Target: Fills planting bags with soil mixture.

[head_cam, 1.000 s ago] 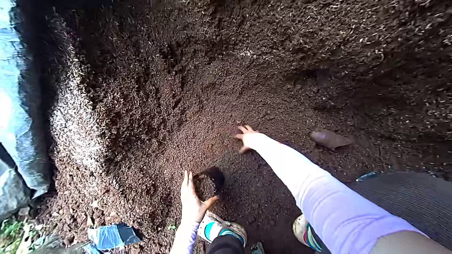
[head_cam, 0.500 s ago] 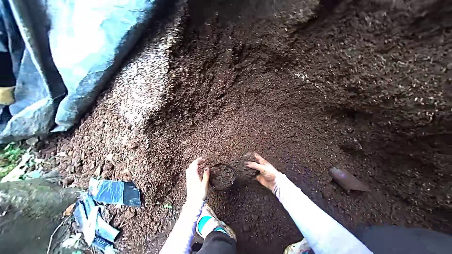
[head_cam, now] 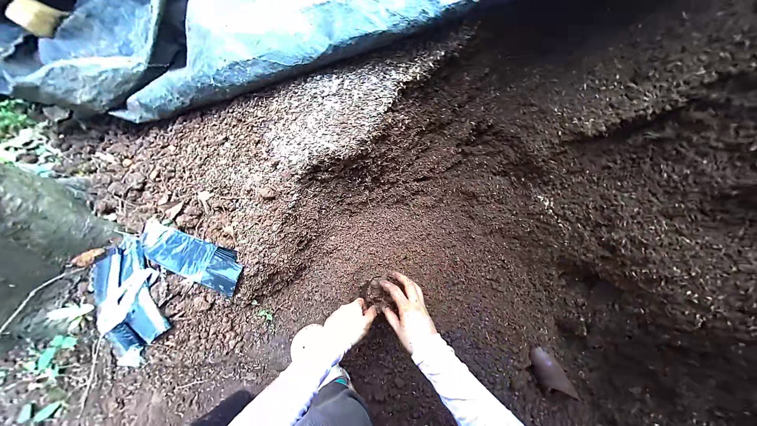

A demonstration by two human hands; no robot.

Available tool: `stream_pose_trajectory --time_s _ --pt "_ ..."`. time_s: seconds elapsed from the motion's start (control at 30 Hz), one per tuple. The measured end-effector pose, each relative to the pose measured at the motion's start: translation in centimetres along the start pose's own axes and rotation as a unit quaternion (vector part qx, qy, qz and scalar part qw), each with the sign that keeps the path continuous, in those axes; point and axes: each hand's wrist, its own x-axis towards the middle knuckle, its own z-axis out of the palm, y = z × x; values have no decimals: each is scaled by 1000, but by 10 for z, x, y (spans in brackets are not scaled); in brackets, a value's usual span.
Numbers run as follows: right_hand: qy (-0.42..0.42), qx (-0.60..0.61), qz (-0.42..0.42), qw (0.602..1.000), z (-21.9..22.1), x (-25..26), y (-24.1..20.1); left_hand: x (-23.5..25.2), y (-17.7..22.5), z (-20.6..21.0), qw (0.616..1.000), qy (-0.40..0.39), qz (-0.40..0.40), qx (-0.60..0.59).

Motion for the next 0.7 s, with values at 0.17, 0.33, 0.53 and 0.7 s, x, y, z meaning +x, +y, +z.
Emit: stream_pose_trajectory --time_s 0.17,0.33,0.53,0.7 --pt "-22 -12 21 999 -10 -3 -2 -1 3 4 1000 -19 4 -9" --pt "-25 -58 44 997 -7 0 -8 2 3 6 999 -2 26 -22" --pt "-237 -71 42 968 -35 27 -17 -2 -8 4 999 9 44 -16" --pt "-72 380 87 918 -66 29 -32 4 -12 4 997 7 39 -63"
